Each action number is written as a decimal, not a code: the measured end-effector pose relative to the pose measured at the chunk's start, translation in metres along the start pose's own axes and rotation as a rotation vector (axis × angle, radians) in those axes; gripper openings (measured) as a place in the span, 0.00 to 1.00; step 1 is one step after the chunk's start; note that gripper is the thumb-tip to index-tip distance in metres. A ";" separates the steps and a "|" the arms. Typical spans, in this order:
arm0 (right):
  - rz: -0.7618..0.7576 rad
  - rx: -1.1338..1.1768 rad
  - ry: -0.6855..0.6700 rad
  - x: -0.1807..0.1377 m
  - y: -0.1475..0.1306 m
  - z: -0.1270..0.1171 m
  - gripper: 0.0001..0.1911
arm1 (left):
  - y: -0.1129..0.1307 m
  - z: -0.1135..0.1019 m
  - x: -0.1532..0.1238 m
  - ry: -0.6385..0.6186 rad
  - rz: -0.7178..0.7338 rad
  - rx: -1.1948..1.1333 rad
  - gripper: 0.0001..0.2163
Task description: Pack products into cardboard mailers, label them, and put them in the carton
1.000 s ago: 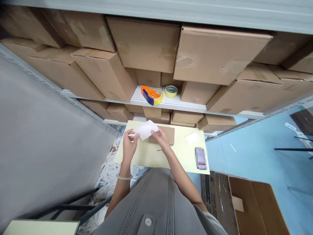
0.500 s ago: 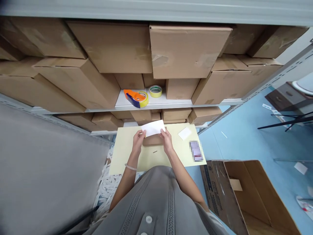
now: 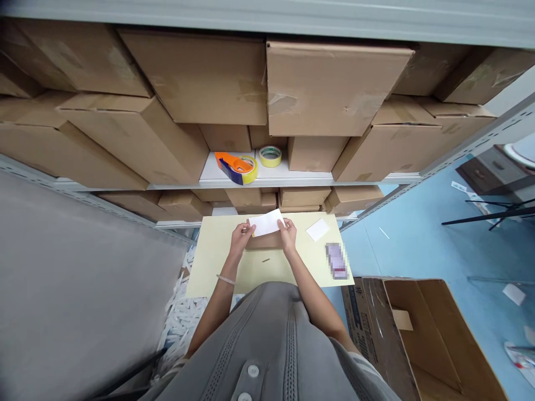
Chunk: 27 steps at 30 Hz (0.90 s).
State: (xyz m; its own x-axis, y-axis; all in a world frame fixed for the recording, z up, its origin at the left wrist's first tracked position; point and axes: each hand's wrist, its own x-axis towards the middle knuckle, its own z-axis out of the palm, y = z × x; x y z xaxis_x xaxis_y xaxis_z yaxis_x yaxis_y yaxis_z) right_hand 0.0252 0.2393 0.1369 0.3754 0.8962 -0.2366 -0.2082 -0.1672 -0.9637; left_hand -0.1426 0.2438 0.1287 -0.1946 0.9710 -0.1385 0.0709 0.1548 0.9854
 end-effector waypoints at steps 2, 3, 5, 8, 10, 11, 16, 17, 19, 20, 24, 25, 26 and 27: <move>-0.009 -0.044 0.002 0.006 0.011 0.002 0.21 | -0.009 -0.001 0.007 0.005 -0.013 0.026 0.11; -0.008 -0.068 0.003 0.008 0.016 0.002 0.21 | -0.014 -0.001 0.010 0.010 -0.021 0.053 0.11; -0.012 -0.126 0.013 0.012 0.026 0.003 0.21 | -0.023 0.001 0.016 0.020 -0.039 0.156 0.09; -0.029 -0.234 0.036 0.016 0.039 0.001 0.19 | -0.036 0.006 0.024 0.030 -0.071 0.315 0.08; -0.035 -0.314 0.057 0.019 0.048 -0.001 0.18 | -0.044 0.010 0.027 0.033 -0.095 0.368 0.07; -0.033 -0.358 0.068 0.021 0.052 -0.002 0.17 | -0.047 0.012 0.028 0.030 -0.109 0.387 0.07; -0.025 -0.599 0.079 0.032 0.074 -0.010 0.14 | -0.060 0.018 0.033 0.018 -0.178 0.539 0.07; -0.020 -0.650 0.073 0.034 0.078 -0.012 0.14 | -0.062 0.019 0.034 0.017 -0.188 0.570 0.07; -0.007 -0.745 0.065 0.037 0.085 -0.014 0.12 | -0.065 0.019 0.035 0.009 -0.202 0.625 0.08; -0.006 -0.786 0.066 0.038 0.088 -0.015 0.11 | -0.066 0.019 0.036 0.003 -0.207 0.649 0.08; -0.068 -0.895 0.083 0.040 0.097 -0.016 0.10 | -0.068 0.023 0.039 -0.001 -0.215 0.732 0.08; -0.094 -0.911 0.088 0.040 0.099 -0.016 0.10 | -0.069 0.024 0.039 0.002 -0.215 0.749 0.08; -0.118 -0.924 0.090 0.041 0.100 -0.016 0.10 | -0.069 0.025 0.039 0.005 -0.213 0.765 0.07; -0.139 -0.936 0.090 0.042 0.101 -0.016 0.10 | -0.070 0.026 0.039 0.009 -0.210 0.779 0.07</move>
State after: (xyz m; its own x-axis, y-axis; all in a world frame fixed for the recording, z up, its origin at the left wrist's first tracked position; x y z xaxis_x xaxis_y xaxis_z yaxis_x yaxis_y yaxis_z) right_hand 0.0344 0.2531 0.0277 0.4187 0.9043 -0.0835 0.6369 -0.3579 -0.6828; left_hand -0.1295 0.2752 0.0521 -0.2870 0.9066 -0.3093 0.6933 0.4194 0.5861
